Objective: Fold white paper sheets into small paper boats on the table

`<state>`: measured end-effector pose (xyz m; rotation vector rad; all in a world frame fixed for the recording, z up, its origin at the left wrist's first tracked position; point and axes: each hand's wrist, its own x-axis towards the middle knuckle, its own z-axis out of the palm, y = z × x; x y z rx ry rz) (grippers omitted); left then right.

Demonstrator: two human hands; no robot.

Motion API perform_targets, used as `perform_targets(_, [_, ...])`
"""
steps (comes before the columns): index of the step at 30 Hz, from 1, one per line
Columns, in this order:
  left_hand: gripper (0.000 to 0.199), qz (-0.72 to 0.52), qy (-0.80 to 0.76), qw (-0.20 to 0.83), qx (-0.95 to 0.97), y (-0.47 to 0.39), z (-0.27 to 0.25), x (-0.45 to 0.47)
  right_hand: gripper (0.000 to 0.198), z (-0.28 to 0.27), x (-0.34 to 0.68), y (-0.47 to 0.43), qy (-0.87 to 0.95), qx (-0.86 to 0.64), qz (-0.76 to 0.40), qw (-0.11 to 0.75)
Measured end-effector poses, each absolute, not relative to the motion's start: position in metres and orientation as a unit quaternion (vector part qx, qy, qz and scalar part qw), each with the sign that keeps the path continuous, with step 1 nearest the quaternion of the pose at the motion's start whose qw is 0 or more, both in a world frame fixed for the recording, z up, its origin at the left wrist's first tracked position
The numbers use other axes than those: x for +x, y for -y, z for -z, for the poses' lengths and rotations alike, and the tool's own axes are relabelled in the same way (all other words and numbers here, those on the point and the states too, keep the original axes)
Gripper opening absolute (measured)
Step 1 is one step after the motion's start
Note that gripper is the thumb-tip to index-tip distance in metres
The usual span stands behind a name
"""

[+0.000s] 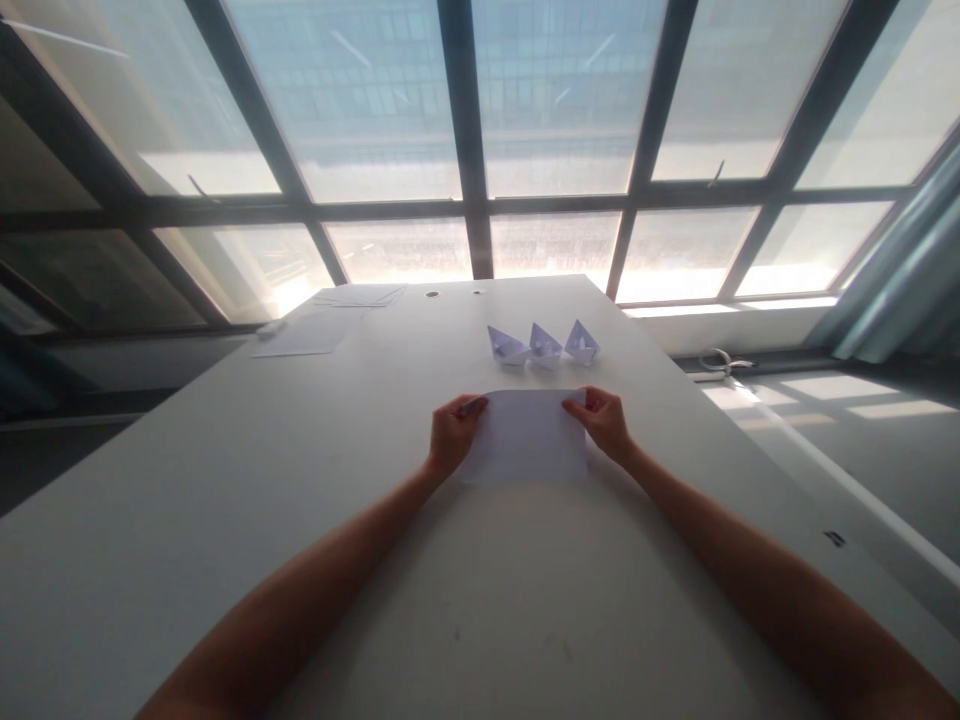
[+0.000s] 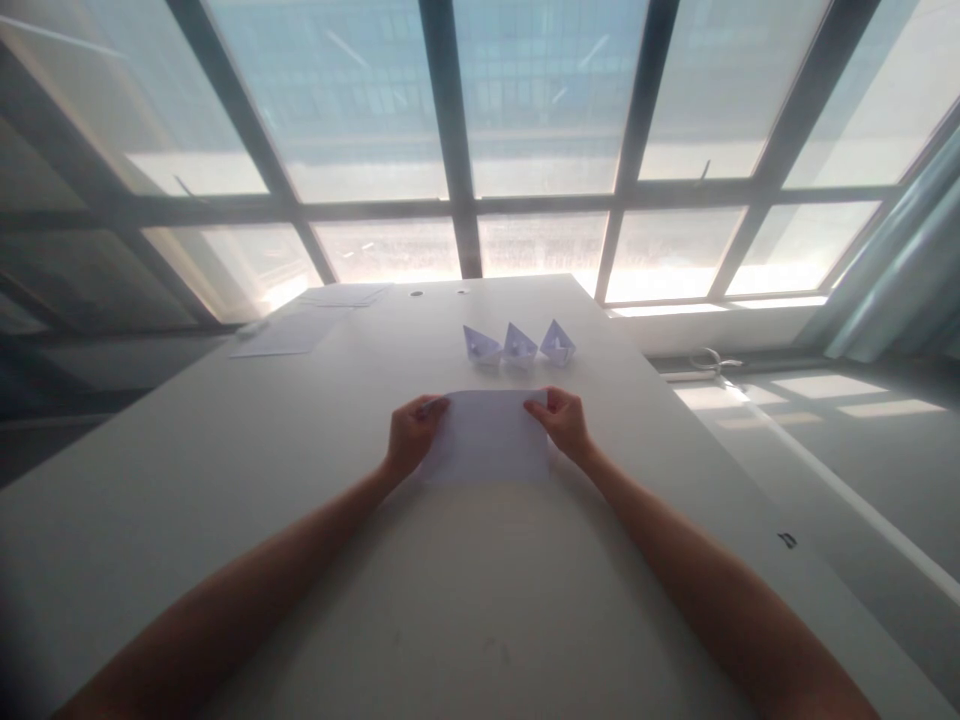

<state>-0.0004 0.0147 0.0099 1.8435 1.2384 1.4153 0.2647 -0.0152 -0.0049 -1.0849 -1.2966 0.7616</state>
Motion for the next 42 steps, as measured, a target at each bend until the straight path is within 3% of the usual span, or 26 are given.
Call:
perform_targets(5, [0.027, -0.573, -0.477, 0.242, 0.621, -0.014, -0.014, 0.001, 0.045, 0.0, 0.255, 0.021, 0.507, -0.433, -0.476, 0.573])
perform_targets(13, [0.041, -0.593, -0.477, 0.237, 0.604, -0.025, 0.0, 0.004, 0.044, 0.007, 0.252, 0.014, 0.47, -0.522, -0.443, 0.557])
perform_targets(16, [0.044, -0.523, -0.49, 0.15, 0.681, -0.024, 0.001, 0.002, 0.04, 0.016, 0.259, 0.008, 0.507, -0.552, -0.396, 0.531])
perform_targets(18, [0.033, -0.457, -0.469, 0.087, 0.751, -0.019, -0.001, 0.002, 0.04, 0.021, 0.261, 0.006, 0.543, -0.555, -0.381, 0.502])
perform_targets(21, [0.028, -0.338, -0.393, 0.088, 0.851, -0.007, -0.004, 0.007, 0.038, 0.026, 0.26, 0.004, 0.607, -0.535, -0.345, 0.476])
perform_targets(27, [0.064, -0.083, -0.326, 0.076, 0.939, 0.005, 0.003, 0.012, 0.051, 0.019, 0.259, 0.013, 0.67, -0.601, -0.172, 0.4])
perform_targets(30, [0.072, -0.051, -0.331, 0.063, 0.94, 0.005, 0.005, 0.01, 0.057, 0.009, 0.255, 0.024, 0.69, -0.647, -0.049, 0.321])
perform_targets(33, [0.077, -0.044, -0.334, 0.056, 0.94, 0.008, 0.006, 0.012, 0.049, 0.005, 0.241, 0.033, 0.726, -0.63, 0.007, 0.275])
perform_targets(42, [0.08, -0.054, -0.332, 0.054, 0.94, 0.016, 0.006, 0.021, 0.061, 0.02, 0.214, 0.035, 0.813, -0.559, -0.075, 0.143])
